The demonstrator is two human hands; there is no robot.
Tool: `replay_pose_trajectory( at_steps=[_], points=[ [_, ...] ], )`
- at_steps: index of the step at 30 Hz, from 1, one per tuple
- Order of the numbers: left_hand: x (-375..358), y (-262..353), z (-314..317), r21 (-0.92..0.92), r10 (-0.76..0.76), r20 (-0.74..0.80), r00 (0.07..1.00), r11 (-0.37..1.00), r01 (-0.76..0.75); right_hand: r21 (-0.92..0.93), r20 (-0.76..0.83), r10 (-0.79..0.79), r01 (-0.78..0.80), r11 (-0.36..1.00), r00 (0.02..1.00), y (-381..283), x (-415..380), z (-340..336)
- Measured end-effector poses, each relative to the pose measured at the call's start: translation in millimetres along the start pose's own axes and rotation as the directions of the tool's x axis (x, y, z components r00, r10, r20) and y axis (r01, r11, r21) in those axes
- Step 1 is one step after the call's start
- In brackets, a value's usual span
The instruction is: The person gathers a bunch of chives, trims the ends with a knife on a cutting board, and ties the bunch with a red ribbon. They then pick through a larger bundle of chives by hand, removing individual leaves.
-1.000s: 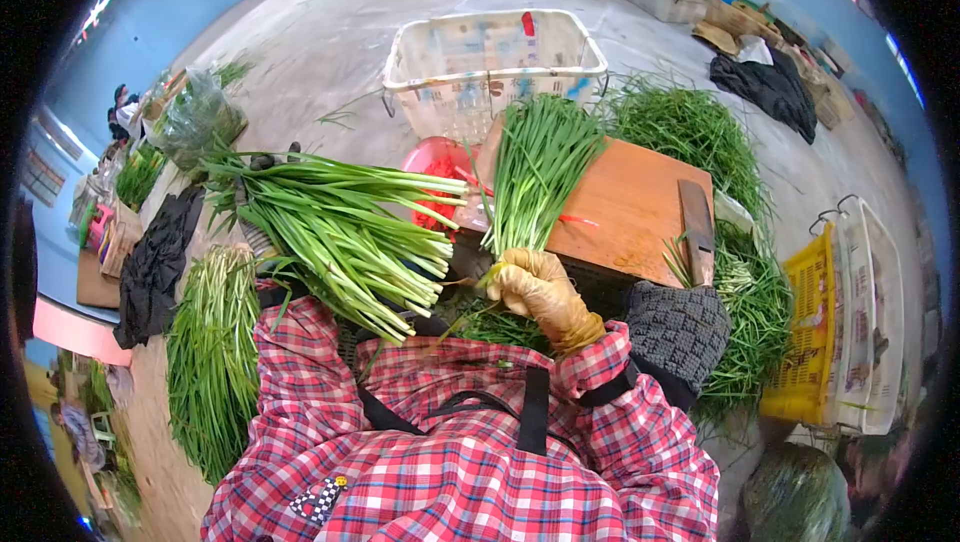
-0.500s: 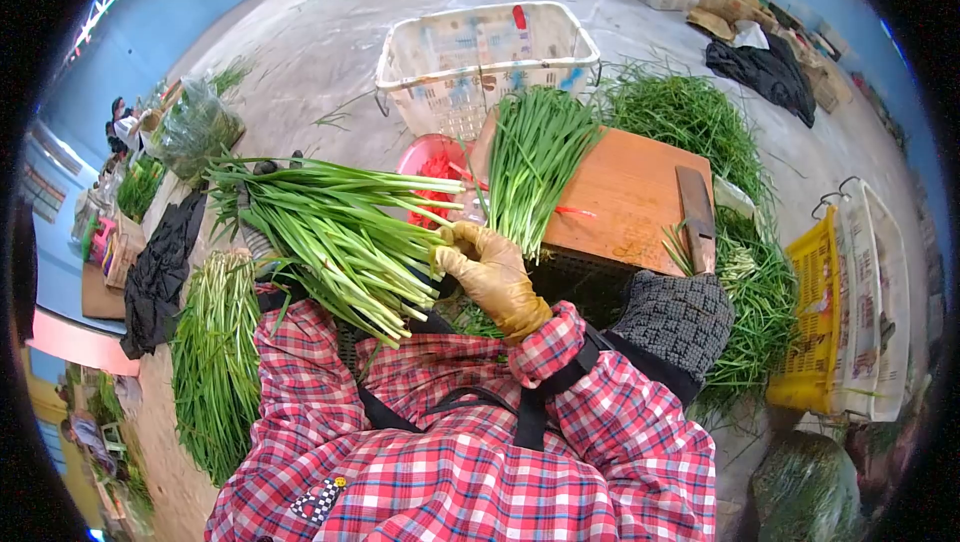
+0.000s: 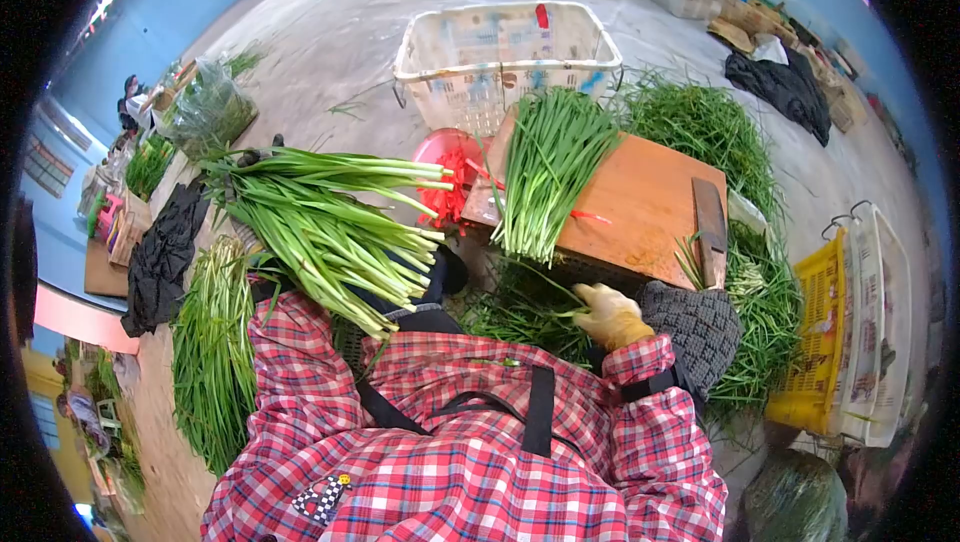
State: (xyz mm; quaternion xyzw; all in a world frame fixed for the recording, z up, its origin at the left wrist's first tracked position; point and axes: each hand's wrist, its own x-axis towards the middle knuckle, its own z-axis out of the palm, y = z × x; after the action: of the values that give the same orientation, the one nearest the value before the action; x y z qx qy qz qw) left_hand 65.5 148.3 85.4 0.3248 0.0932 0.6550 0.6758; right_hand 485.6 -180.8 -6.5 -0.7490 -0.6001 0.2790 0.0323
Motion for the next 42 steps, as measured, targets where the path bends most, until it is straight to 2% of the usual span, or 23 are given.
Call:
replay_pose_trajectory(
  at_steps=[1,2,3,4,5,6,9,10,12,14,15,16,17,19,21,23,25,28,33,35,36,37,42],
  points=[
    [1.5,-1.9,1.7,0.007,-0.007,0.002,1.0,1.0,0.007,0.265,-0.139,-0.242,0.272,0.925,0.96,-7.8,3.5,1.8],
    [1.6,-4.7,5.6,0.01,-0.018,0.008,1.0,1.0,0.018,0.54,-0.136,-0.365,0.378,0.752,0.921,-34.8,5.9,-8.0],
    [2.5,-7.6,9.3,0.01,-0.026,0.012,1.0,1.0,0.026,0.729,-0.08,-0.42,0.34,0.594,0.904,-66.0,2.7,-19.8],
    [2.8,-11.6,12.7,0.007,-0.034,0.016,0.999,0.999,0.034,0.709,-0.139,-0.505,0.441,0.55,0.852,-84.8,13.5,-14.3],
    [2.7,-14.0,17.4,0.005,-0.04,0.021,0.999,0.999,0.039,0.739,-0.107,-0.499,0.405,0.539,0.86,-111.0,14.3,-21.6],
    [1.6,-17.3,21.5,0.001,-0.046,0.024,0.999,0.999,0.046,0.733,-0.187,-0.534,0.479,0.483,0.824,-125.8,27.0,-11.9],
    [-0.3,-19.0,32.7,-0.016,-0.056,0.046,0.997,0.998,0.057,0.922,-0.291,-0.535,0.382,0.066,0.793,-153.4,35.5,6.6],
    [-1.9,-18.3,36.0,-0.027,-0.058,0.056,0.997,0.998,0.059,0.923,-0.293,-0.536,0.381,0.058,0.792,-151.7,28.0,-3.3],
    [-4.7,-17.2,41.2,-0.06,-0.052,0.091,0.995,0.997,0.058,0.801,-0.012,-0.505,0.31,0.512,0.863,-132.2,7.2,-30.0],
    [-6.5,-15.1,47.4,-0.104,-0.046,0.13,0.99,0.993,0.06,0.803,-0.093,-0.437,0.326,0.498,0.895,-106.4,-9.2,-26.6],
    [-7.9,-13.3,50.8,-0.127,-0.037,0.151,0.988,0.99,0.056,0.759,-0.066,-0.414,0.315,0.569,0.908,-89.7,-14.9,-26.6],
    [-9.1,-9.9,55.7,-0.152,-0.03,0.181,0.983,0.987,0.058,0.673,-0.002,-0.354,0.263,0.691,0.935,-71.4,-18.0,-21.2],
    [-9.6,-8.8,59.7,-0.178,-0.021,0.202,0.979,0.982,0.058,0.386,-0.055,-0.28,0.279,0.879,0.958,-53.7,-16.6,-10.2],
    [-10.5,-7.1,67.7,-0.21,-0.014,0.24,0.971,0.975,0.066,0.636,-0.162,-0.195,0.254,0.729,0.967,-60.7,-28.6,-13.0],
    [-11.8,-9.1,73.2,-0.227,-0.014,0.261,0.965,0.971,0.076,0.734,-0.233,-0.235,0.329,0.594,0.944,-95.9,-40.5,-45.8],
    [-11.5,-13.2,80.6,-0.24,-0.016,0.278,0.96,0.967,0.086,0.494,-0.55,-0.387,0.662,0.564,0.74,-129.2,-36.6,-64.4],
    [-11.2,-17.4,87.9,-0.254,-0.026,0.294,0.956,0.962,0.104,0.422,-0.5,-0.393,0.614,0.667,0.771,-158.0,-38.5,-86.0],
    [-14.7,-21.2,95.9,-0.27,-0.034,0.311,0.95,0.955,0.122,0.459,-0.498,-0.315,0.554,0.695,0.808,-179.8,-24.5,-86.0],
    [-21.0,-25.9,108.7,-0.251,-0.025,0.273,0.962,0.963,0.096,0.36,-0.549,-0.352,0.595,0.719,0.758,-175.4,18.8,-56.5],
    [-24.6,-29.8,116.6,-0.23,-0.048,0.237,0.97,0.968,0.104,0.719,-0.44,-0.289,0.526,0.455,0.85,-172.1,43.3,-34.8],
    [-24.1,-30.0,116.5,-0.231,-0.067,0.188,0.98,0.967,0.111,0.926,-0.235,-0.226,0.289,0.243,0.945,-179.8,27.6,-53.3],
    [-24.2,-30.8,116.7,-0.234,-0.068,0.19,0.98,0.966,0.112,0.967,-0.247,-0.134,0.253,0.029,0.96,-181.5,31.0,-49.0],
    [-27.2,-35.7,123.1,-0.164,-0.052,-0.073,0.996,0.986,0.039,0.972,-0.23,-0.229,0.213,-0.098,0.946,-162.9,22.2,-64.9]
  ],
)
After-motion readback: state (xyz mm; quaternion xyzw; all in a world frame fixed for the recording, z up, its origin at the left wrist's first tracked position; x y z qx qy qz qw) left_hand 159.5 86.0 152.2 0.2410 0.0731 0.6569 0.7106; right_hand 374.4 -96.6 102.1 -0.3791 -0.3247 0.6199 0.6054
